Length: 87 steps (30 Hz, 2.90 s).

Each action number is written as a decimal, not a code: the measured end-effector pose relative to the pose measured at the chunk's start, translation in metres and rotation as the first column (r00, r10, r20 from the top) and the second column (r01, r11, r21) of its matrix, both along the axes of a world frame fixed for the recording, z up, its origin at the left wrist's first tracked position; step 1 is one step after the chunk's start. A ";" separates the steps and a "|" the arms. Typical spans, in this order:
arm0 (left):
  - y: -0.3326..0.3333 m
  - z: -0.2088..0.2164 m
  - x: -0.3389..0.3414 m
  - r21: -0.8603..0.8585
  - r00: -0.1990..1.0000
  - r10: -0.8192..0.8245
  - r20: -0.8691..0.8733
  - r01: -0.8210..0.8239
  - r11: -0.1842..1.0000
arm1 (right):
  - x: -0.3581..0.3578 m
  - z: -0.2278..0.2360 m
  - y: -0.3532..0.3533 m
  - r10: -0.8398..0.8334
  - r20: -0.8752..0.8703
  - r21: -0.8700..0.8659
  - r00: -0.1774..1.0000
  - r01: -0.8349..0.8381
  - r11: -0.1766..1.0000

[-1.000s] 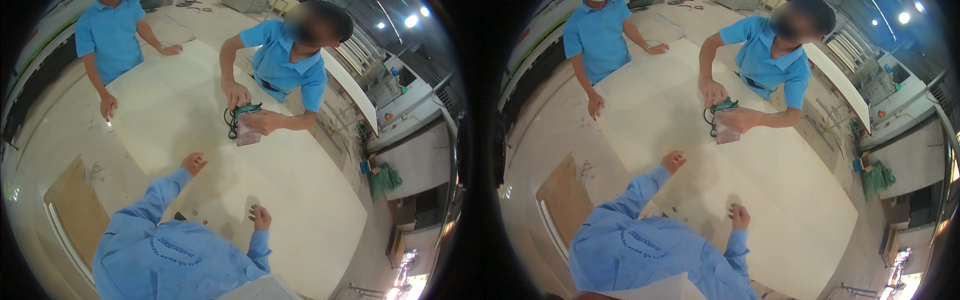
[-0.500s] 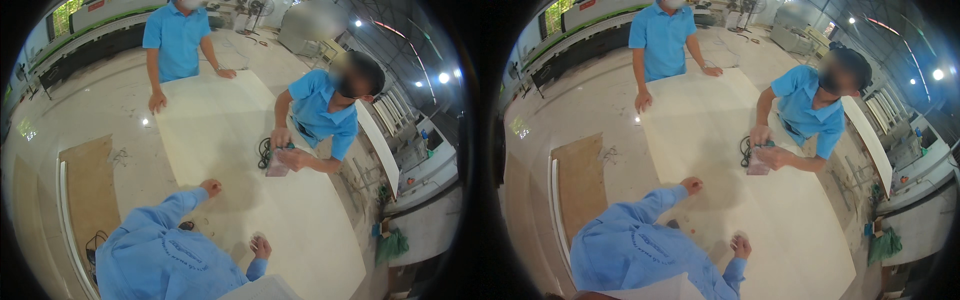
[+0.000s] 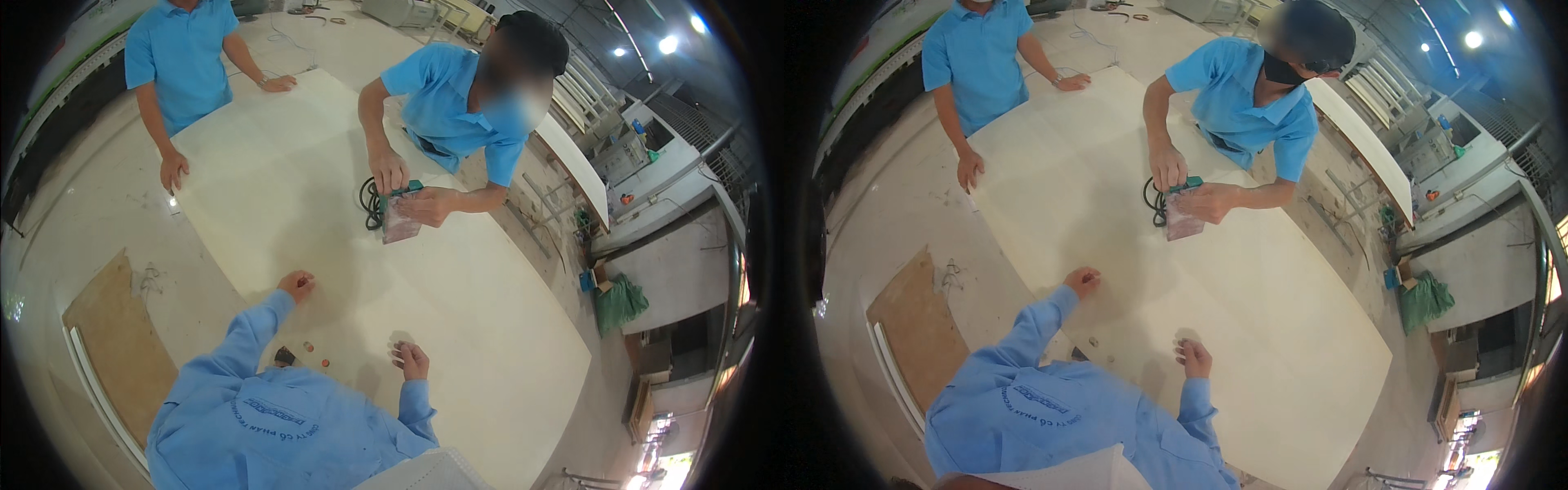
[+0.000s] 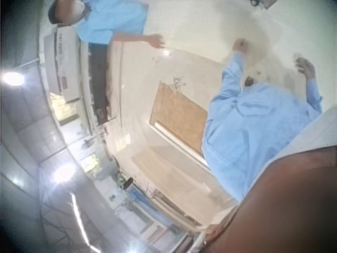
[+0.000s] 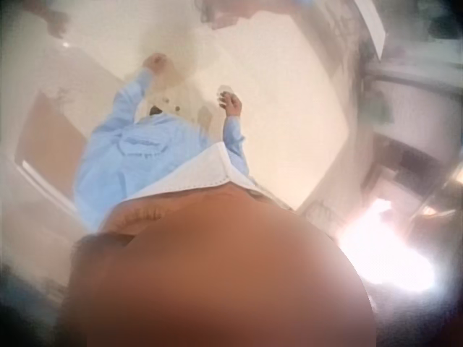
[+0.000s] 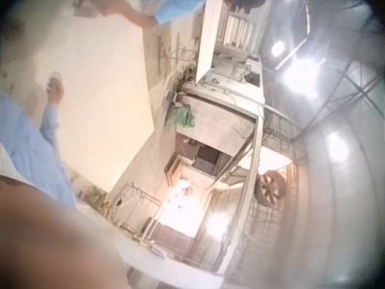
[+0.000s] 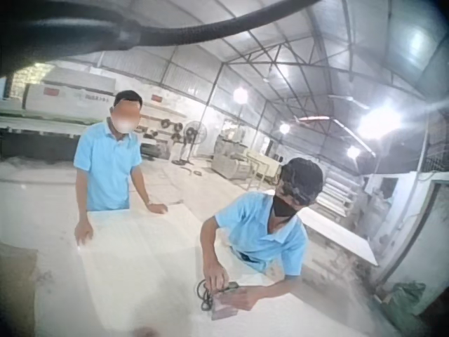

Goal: The person picks up a green electric sander, removes the old sanding pad, and retrieves a new sanding sheet. They cut the sheet to size with scissors and attach it to the sander. The person then places the sander on a large white board.

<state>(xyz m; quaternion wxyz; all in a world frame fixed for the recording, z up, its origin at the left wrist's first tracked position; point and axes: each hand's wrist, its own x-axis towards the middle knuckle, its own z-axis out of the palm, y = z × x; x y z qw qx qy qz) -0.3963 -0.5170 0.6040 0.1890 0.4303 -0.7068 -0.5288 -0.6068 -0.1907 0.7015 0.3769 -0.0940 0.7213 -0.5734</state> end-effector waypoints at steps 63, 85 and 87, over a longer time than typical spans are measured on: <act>-0.285 0.175 -0.231 -0.300 0.590 -0.308 0.746 0.711 0.636 | 0.032 0.026 -0.250 0.754 -0.555 0.607 0.350 -0.450 0.655; -0.291 0.130 -0.132 0.330 0.939 -0.273 0.208 0.195 0.924 | -0.046 0.011 -0.224 0.696 -0.693 0.623 0.189 -0.329 0.710; -0.279 0.125 -0.119 0.258 0.980 -0.165 0.110 0.132 0.957 | -0.037 0.005 -0.214 0.639 -0.760 0.583 0.120 -0.310 0.751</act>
